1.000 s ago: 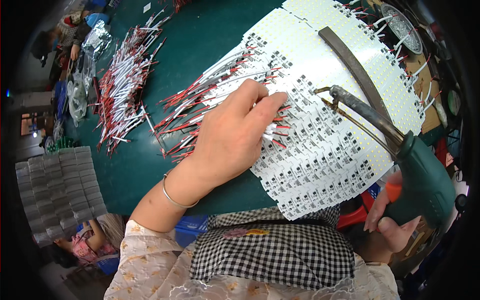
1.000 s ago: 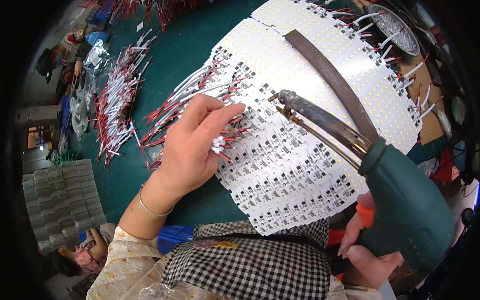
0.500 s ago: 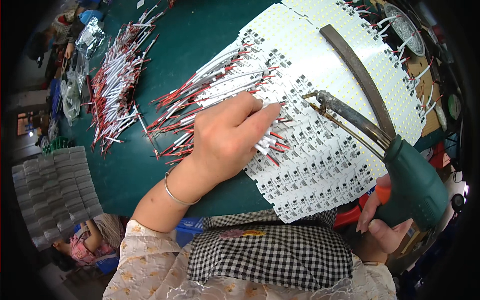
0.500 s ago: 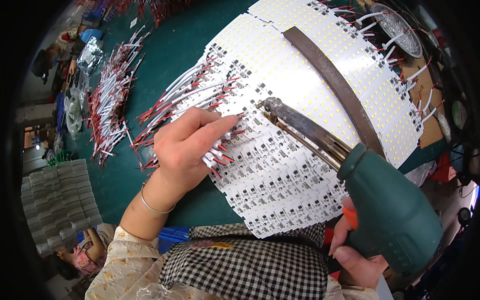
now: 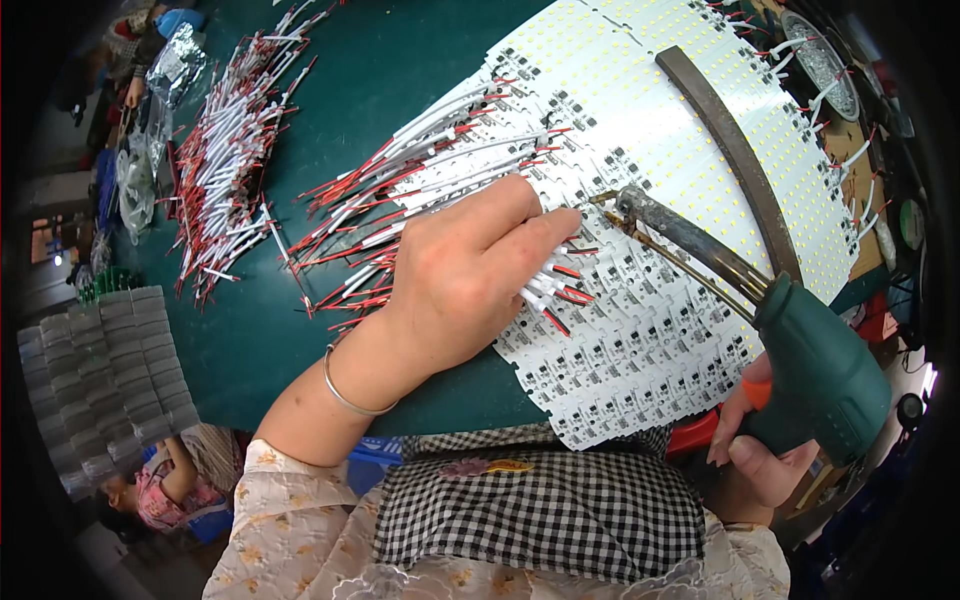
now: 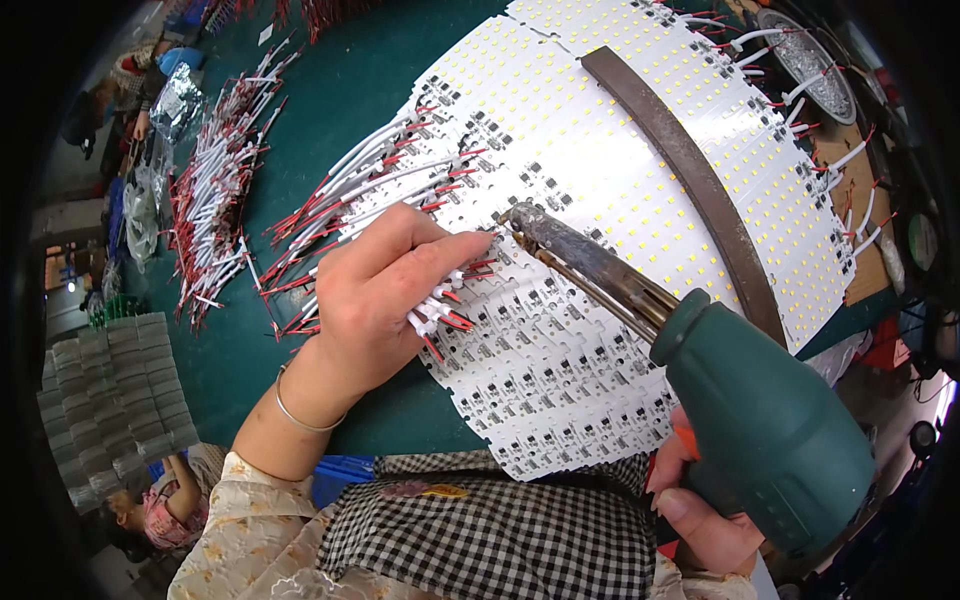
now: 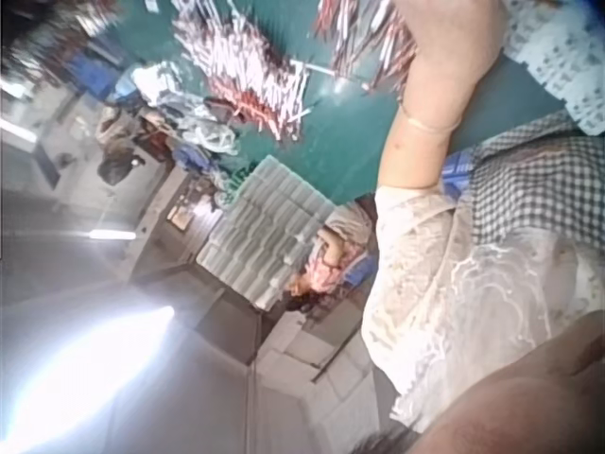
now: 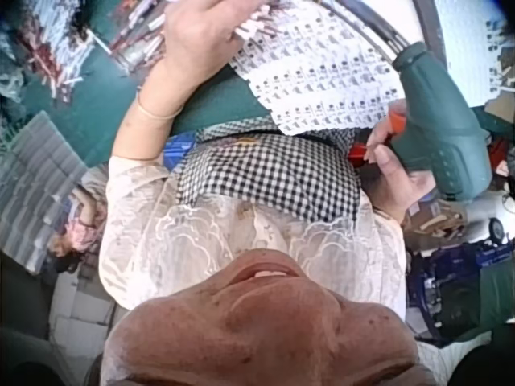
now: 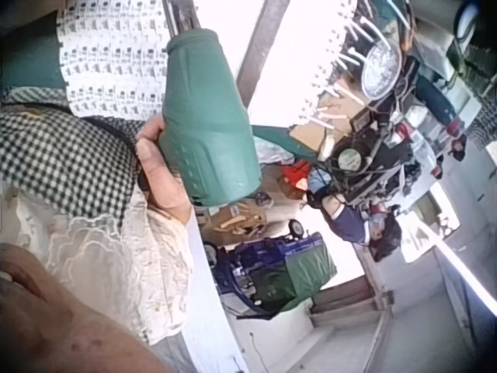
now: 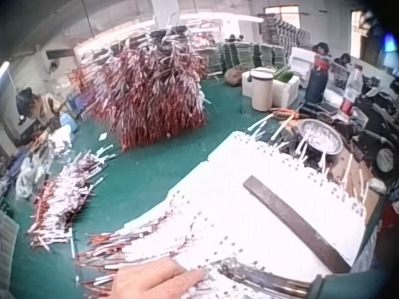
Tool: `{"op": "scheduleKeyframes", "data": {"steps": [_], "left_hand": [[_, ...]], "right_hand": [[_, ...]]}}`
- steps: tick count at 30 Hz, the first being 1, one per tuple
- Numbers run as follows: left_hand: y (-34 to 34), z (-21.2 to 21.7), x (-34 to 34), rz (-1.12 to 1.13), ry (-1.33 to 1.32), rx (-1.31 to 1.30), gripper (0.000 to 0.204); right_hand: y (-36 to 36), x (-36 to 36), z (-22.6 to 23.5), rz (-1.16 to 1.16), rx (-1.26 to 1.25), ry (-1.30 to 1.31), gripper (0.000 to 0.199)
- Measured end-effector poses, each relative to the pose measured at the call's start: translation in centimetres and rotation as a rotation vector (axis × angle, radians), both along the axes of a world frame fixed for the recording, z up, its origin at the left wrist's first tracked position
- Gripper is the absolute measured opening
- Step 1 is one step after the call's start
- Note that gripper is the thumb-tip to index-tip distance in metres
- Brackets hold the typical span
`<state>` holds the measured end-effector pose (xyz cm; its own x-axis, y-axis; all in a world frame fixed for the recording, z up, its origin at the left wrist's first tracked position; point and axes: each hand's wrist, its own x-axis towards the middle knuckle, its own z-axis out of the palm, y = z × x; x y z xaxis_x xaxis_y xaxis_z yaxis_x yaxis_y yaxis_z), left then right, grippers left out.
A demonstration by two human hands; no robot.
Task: The person aligns wires onto LED circuit board strips by hand and solders them in place using a soldering gun.
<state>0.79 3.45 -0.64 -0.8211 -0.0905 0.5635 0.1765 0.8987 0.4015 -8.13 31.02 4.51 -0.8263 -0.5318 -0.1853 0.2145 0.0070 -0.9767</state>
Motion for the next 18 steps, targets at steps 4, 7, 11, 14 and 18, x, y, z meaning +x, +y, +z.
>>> {"op": "scheduleKeyframes", "data": {"steps": [4, 7, 11, 14, 18], "left_hand": [[0.1, 0.2, 0.3, 0.024, -0.067, 0.025, 0.038], [0.1, 0.1, 0.4, 0.031, -0.074, 0.030, 0.040], [0.3, 0.0, 0.4, 0.033, -0.108, 0.041, 0.044], [0.2, 0.1, 0.6, 0.037, -0.112, 0.035, 0.044], [0.2, 0.1, 0.5, 0.036, -0.107, 0.042, 0.044]], "right_hand": [[-0.2, -0.4, 0.5, 0.080, 0.040, -0.028, 0.063], [-0.1, -0.3, 0.1, 0.090, 0.059, -0.028, 0.065], [-1.4, 0.3, 0.6, -0.020, 0.091, -0.036, 0.065], [-0.7, 0.3, 0.3, -0.013, 0.120, -0.025, 0.062], [-0.3, -0.7, 1.0, 0.071, 0.076, 0.000, 0.064]]}}
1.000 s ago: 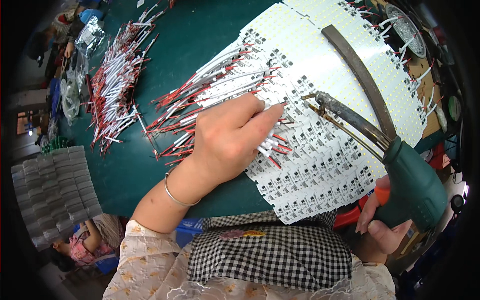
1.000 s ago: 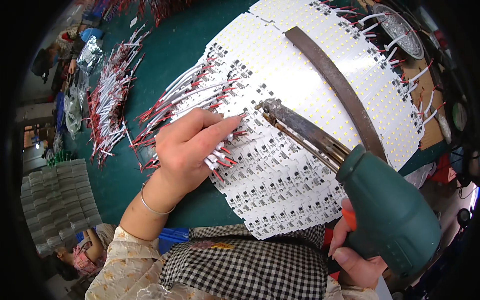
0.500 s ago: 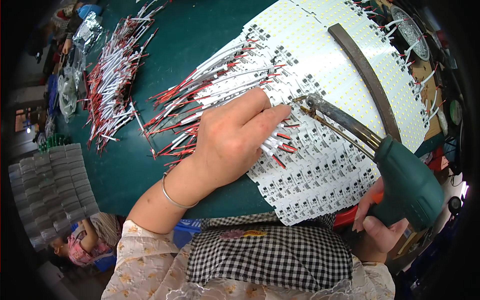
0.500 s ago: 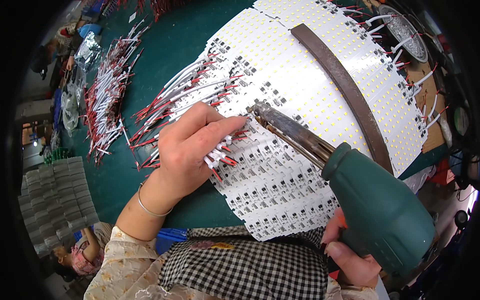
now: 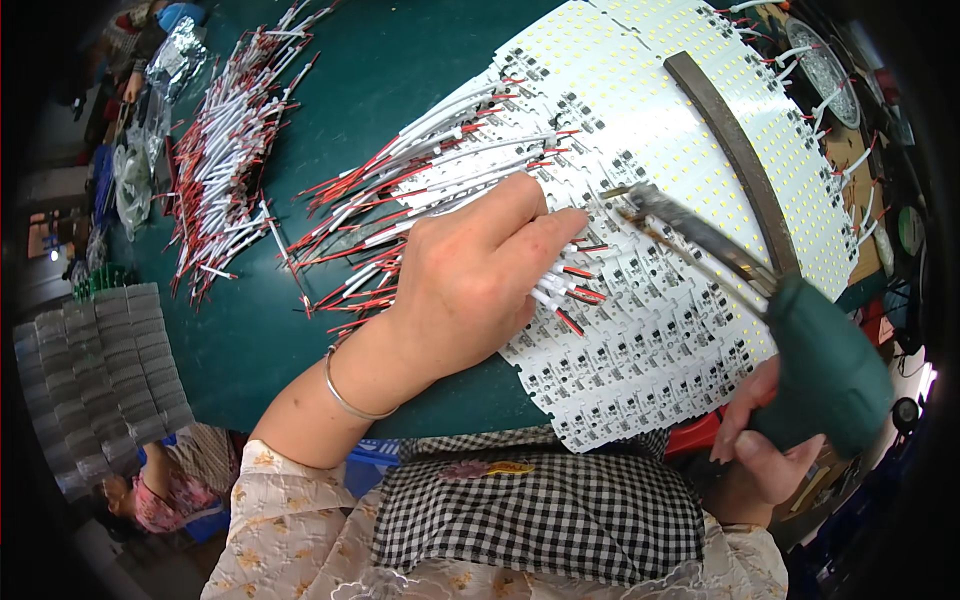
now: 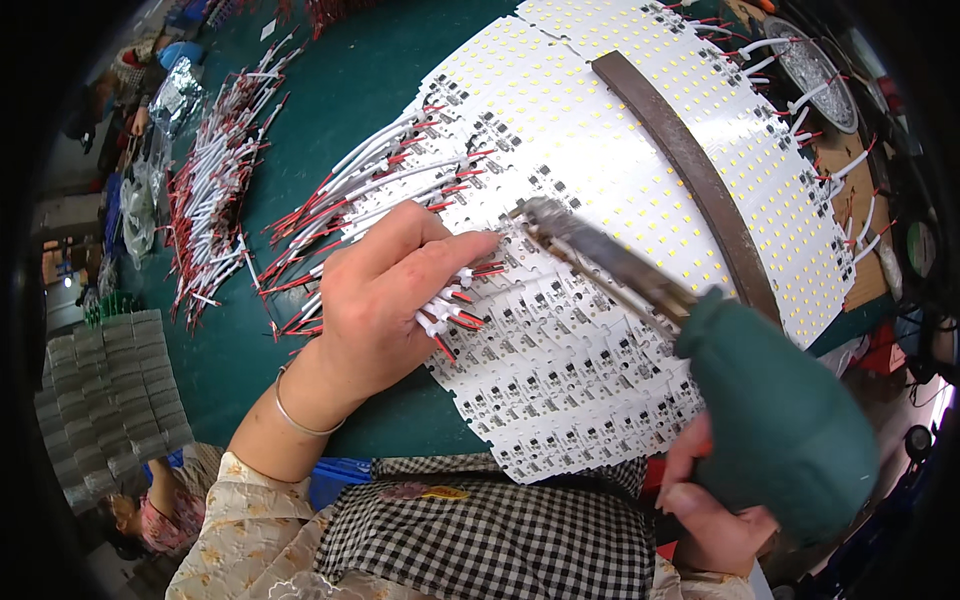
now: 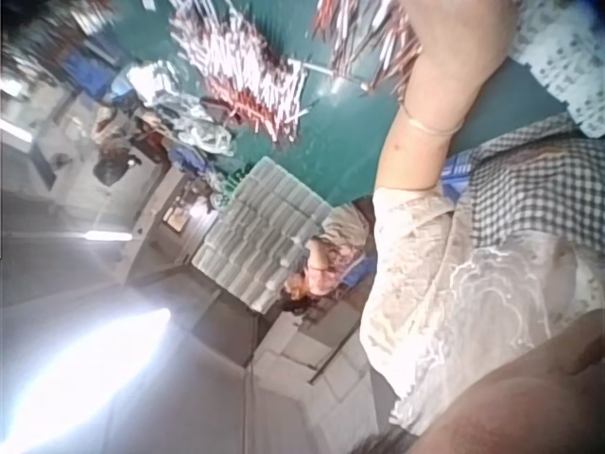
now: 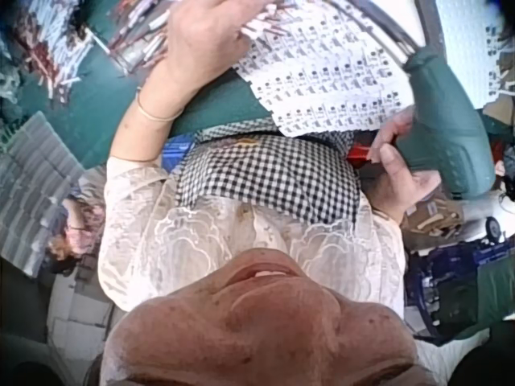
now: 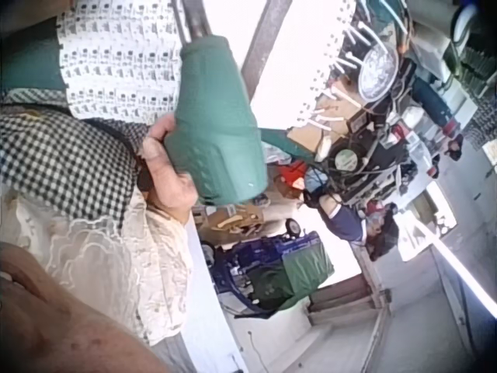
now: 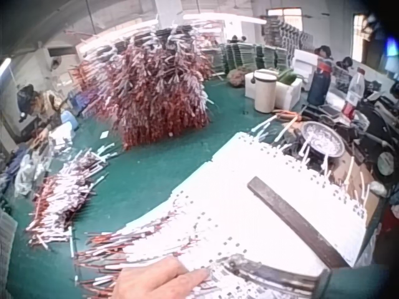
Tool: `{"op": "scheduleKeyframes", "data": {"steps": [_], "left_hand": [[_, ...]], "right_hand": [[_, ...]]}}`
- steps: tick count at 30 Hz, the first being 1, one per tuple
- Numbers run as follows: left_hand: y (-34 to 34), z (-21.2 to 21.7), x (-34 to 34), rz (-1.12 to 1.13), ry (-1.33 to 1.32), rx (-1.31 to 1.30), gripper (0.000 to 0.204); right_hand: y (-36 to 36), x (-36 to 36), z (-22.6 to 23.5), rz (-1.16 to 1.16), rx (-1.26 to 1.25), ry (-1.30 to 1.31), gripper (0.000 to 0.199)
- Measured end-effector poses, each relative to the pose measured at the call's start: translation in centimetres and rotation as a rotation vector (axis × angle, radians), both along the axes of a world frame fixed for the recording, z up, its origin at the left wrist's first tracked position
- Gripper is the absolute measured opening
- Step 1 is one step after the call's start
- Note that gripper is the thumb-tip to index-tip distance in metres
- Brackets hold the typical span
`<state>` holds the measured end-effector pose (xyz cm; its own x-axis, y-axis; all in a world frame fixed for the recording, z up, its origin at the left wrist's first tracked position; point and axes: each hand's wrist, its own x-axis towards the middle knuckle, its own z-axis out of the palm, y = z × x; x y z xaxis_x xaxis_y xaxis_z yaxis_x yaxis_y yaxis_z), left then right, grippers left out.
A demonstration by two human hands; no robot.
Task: The person aligns wires onto LED circuit board strips by hand and solders them in place using a soldering gun.
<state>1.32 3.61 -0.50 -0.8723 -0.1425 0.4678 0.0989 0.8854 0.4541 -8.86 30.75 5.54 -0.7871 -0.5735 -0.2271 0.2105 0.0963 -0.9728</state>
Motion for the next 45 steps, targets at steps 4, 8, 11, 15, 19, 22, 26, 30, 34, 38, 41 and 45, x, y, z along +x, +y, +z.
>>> {"op": "scheduleKeyframes", "data": {"steps": [4, 8, 11, 15, 19, 22, 26, 30, 34, 38, 41, 45], "left_hand": [[0.1, 0.0, -0.1, -0.003, 0.019, 0.007, 0.045], [0.1, 0.1, 0.1, 0.014, 0.006, -0.008, 0.047], [0.3, 0.1, -0.1, 0.033, 0.002, -0.034, 0.045], [-0.6, -0.2, -0.3, -0.067, -0.003, 0.120, 0.041], [-0.9, -0.3, -0.8, -0.145, 0.010, 0.174, 0.037], [-1.0, -0.6, -0.6, -0.149, 0.009, 0.187, 0.037], [-1.2, -0.3, -0.8, -0.154, -0.013, 0.216, 0.041], [-1.2, -0.3, -0.8, -0.160, -0.020, 0.251, 0.044], [-1.2, -0.4, -0.8, -0.166, -0.007, 0.226, 0.041], [-1.2, -0.7, -0.8, -0.179, 0.022, 0.156, 0.038], [-1.3, -0.6, -0.9, -0.195, 0.033, 0.138, 0.037], [-1.1, -0.4, -0.7, -0.180, 0.002, 0.108, 0.036]], "right_hand": [[0.9, -1.5, 1.4, 0.100, 0.016, -0.123, 0.069], [1.3, -1.4, 1.5, 0.104, -0.024, -0.159, 0.068], [1.6, -0.4, 1.0, -0.014, -0.107, -0.143, 0.068], [2.3, -0.4, 1.5, 0.009, -0.042, -0.204, 0.069], [1.5, 0.5, 0.9, -0.056, -0.080, -0.119, 0.068], [1.0, 1.0, 0.1, -0.125, -0.080, -0.050, 0.066], [1.5, 1.0, -0.5, -0.092, -0.098, -0.041, 0.058], [1.3, 0.9, -0.3, -0.051, -0.088, -0.085, 0.049], [0.9, 1.3, 0.0, -0.067, -0.041, -0.108, 0.043], [1.0, 1.3, 0.2, -0.050, 0.036, -0.161, 0.041], [1.0, 1.2, 0.3, -0.033, 0.045, -0.145, 0.041], [1.0, 1.1, 0.0, -0.039, 0.048, -0.149, 0.041]]}}
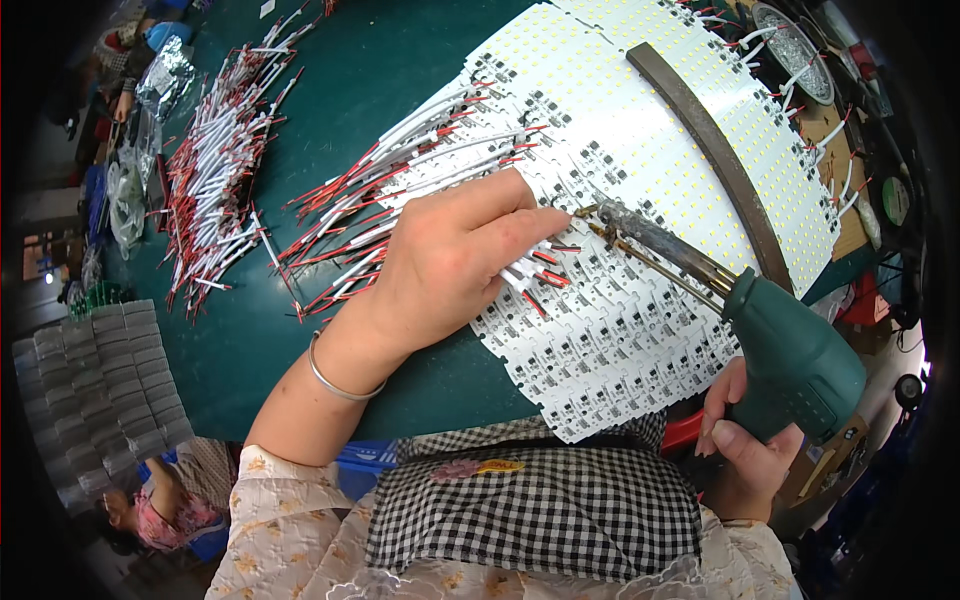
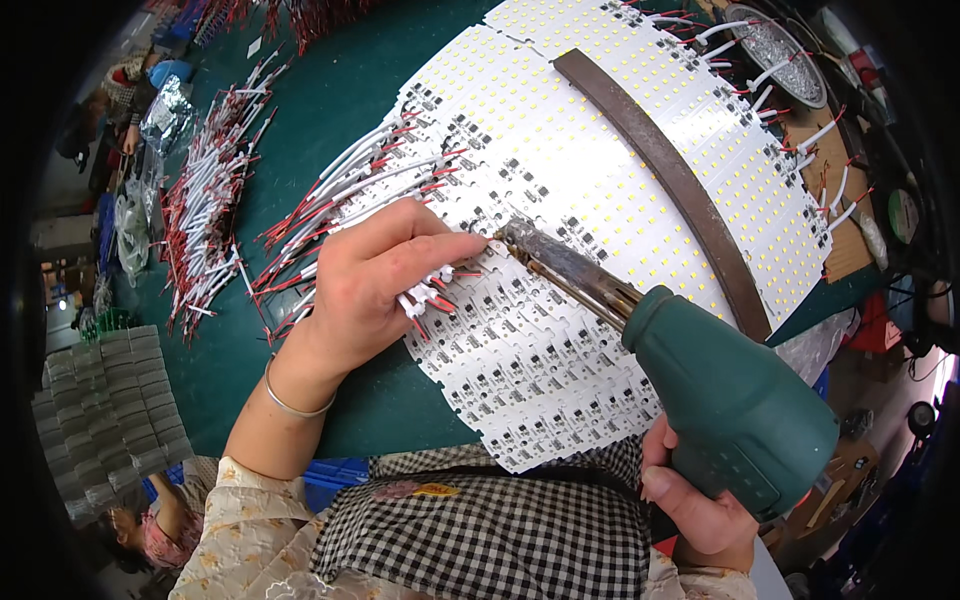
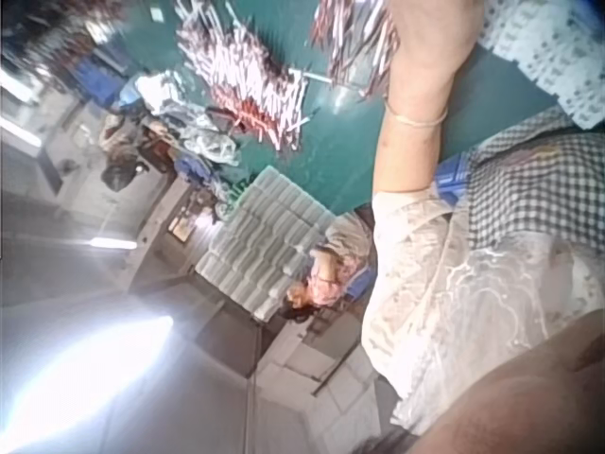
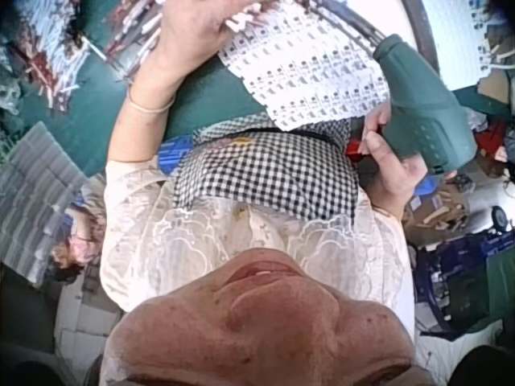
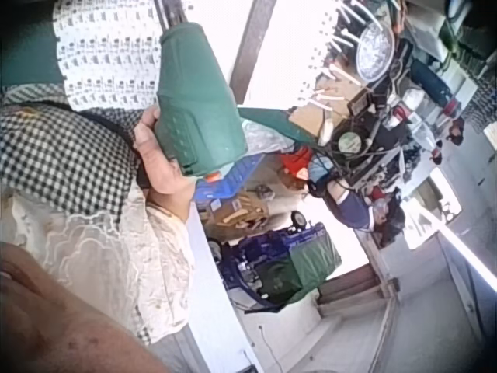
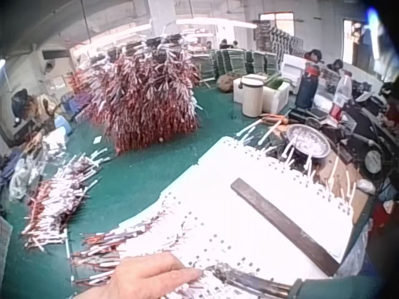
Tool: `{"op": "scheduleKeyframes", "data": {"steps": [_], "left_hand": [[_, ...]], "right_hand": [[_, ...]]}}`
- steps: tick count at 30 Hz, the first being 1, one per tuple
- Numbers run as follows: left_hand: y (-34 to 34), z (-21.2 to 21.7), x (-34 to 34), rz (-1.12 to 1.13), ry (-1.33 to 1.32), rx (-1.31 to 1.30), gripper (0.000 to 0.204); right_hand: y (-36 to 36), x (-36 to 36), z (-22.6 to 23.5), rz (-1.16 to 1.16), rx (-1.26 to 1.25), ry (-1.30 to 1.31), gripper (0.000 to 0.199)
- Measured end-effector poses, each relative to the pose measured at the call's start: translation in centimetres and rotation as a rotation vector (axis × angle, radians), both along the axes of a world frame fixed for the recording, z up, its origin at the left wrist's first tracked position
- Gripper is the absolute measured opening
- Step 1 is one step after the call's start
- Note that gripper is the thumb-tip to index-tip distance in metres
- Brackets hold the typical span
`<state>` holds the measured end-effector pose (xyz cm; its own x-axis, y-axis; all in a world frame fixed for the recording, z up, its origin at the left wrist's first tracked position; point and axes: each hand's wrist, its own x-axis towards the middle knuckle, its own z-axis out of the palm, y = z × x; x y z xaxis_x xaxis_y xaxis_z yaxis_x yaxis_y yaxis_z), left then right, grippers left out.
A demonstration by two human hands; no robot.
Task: The person aligns wires onto LED circuit board strips by hand and solders them in place using a soldering gun.
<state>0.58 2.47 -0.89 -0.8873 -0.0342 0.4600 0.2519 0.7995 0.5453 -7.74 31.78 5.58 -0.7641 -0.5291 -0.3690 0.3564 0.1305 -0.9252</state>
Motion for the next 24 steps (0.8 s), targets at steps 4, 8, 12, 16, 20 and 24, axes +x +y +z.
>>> {"op": "scheduleKeyframes", "data": {"steps": [4, 8, 12, 16, 20, 24], "left_hand": [[0.1, 0.0, 0.0, 0.001, 0.018, -0.011, 0.036], [0.2, 0.3, -0.2, -0.005, 0.021, -0.021, 0.038], [0.2, 0.7, 0.2, 0.007, 0.005, -0.051, 0.039], [0.4, 1.2, 0.3, 0.004, -0.026, -0.079, 0.039], [-0.1, 1.6, -0.3, 0.110, 0.180, -0.137, 0.038], [1.1, 3.3, 0.0, 0.278, 0.106, -0.024, 0.034]], "right_hand": [[0.1, -0.7, 0.0, -0.014, -0.107, 0.023, 0.053], [0.9, -1.6, 1.0, -0.016, -0.158, 0.093, 0.068], [1.6, -2.5, 1.7, 0.126, -0.109, 0.184, 0.071], [1.6, -2.6, 1.8, 0.075, -0.157, 0.226, 0.072], [1.1, -2.5, 1.5, 0.080, -0.162, 0.187, 0.073], [1.0, -2.1, 0.8, 0.018, -0.158, 0.161, 0.075]]}}
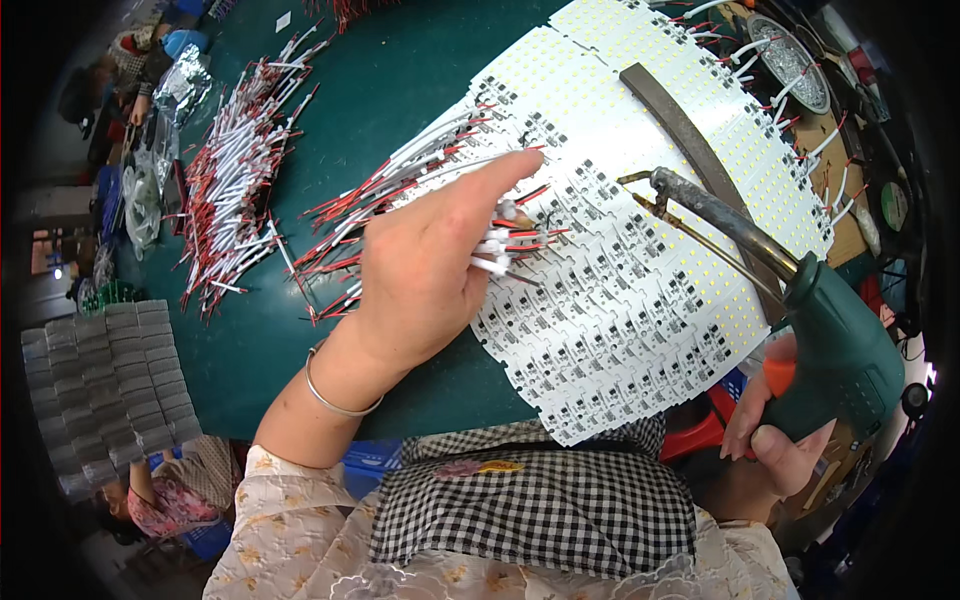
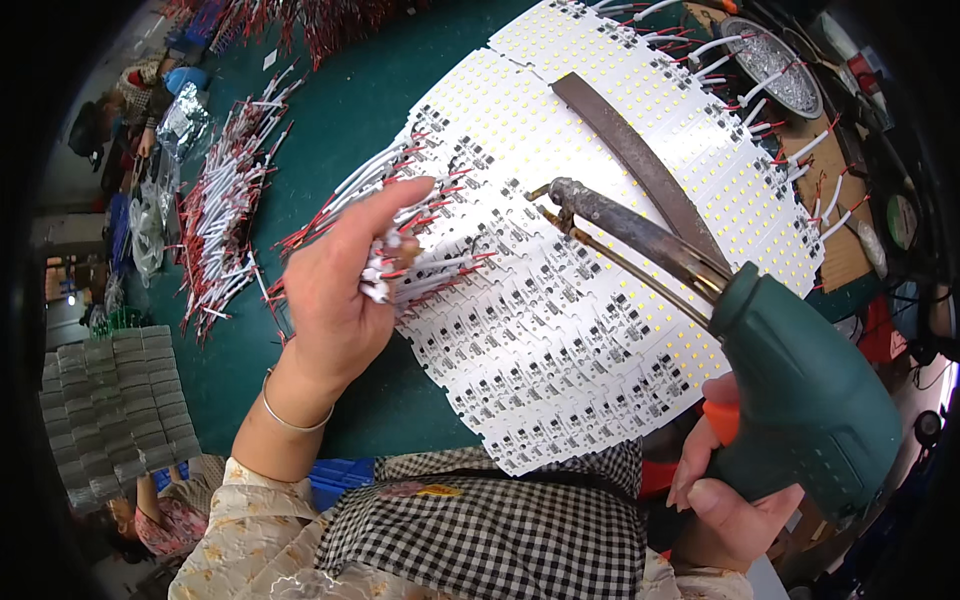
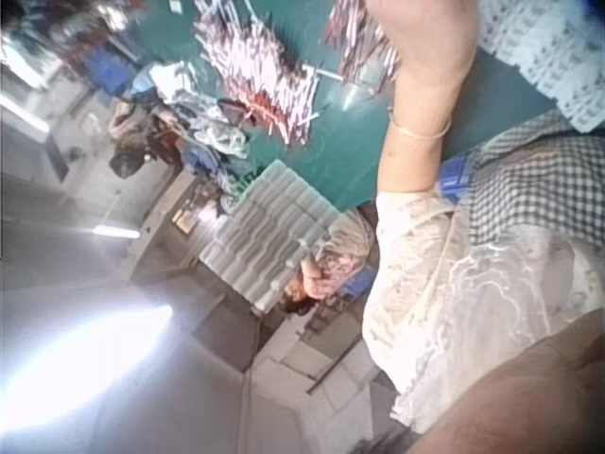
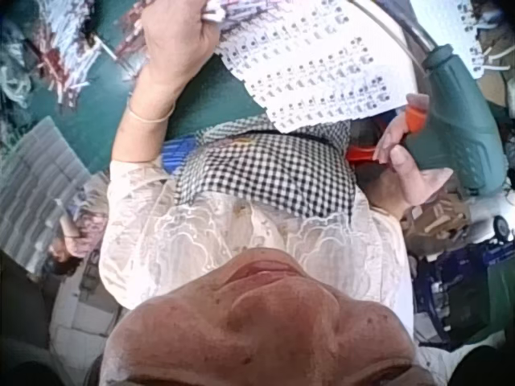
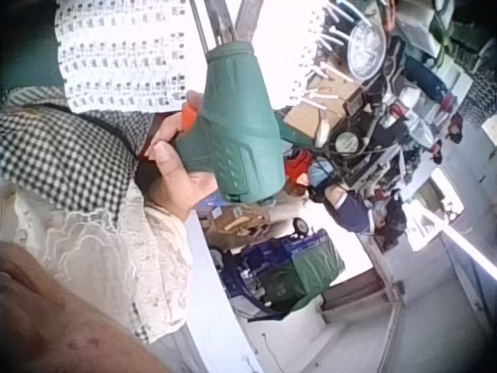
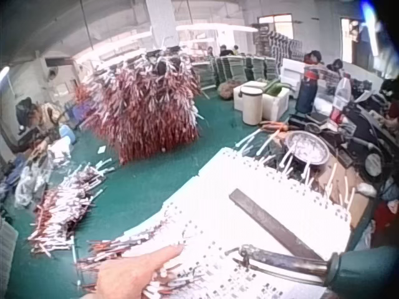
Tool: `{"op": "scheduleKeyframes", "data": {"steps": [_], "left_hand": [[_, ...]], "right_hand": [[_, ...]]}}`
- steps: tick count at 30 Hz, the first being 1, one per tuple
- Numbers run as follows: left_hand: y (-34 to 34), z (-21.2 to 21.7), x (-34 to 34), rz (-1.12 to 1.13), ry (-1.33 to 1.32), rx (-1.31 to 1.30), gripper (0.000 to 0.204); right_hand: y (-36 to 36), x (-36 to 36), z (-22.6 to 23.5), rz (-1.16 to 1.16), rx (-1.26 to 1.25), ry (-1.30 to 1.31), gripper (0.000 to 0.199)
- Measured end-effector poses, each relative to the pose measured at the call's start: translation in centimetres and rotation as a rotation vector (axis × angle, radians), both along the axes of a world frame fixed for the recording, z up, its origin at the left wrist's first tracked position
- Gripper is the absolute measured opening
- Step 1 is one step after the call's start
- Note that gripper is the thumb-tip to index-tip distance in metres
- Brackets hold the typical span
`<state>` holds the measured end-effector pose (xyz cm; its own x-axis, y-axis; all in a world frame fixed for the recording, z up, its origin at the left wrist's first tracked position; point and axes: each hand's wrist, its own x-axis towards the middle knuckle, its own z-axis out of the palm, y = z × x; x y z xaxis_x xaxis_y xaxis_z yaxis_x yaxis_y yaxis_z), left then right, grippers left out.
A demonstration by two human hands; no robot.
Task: The person aligns wires onto LED circuit board strips by hand and solders them in place using a soldering gun.
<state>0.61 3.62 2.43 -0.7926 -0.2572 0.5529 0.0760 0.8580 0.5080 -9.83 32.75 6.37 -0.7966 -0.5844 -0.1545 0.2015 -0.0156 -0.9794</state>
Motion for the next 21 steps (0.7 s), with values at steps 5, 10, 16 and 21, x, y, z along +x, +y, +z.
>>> {"op": "scheduleKeyframes", "data": {"steps": [5, 10, 16, 21], "left_hand": [[0.0, -0.5, -0.6, -0.097, -0.193, -0.024, 0.048], [0.5, -1.4, -1.0, -0.012, -0.200, -0.084, 0.056], [0.3, -1.6, -0.7, -0.037, -0.136, -0.148, 0.055], [0.3, -1.6, -0.4, -0.029, -0.137, -0.193, 0.054]], "right_hand": [[-0.6, 0.1, 0.4, -0.057, 0.007, 0.010, 0.076], [-0.7, 0.1, 0.0, -0.040, 0.026, -0.026, 0.071], [-1.4, 0.3, -0.3, -0.088, -0.001, -0.039, 0.071], [-1.5, 0.4, -0.4, -0.082, 0.011, -0.054, 0.071]]}}
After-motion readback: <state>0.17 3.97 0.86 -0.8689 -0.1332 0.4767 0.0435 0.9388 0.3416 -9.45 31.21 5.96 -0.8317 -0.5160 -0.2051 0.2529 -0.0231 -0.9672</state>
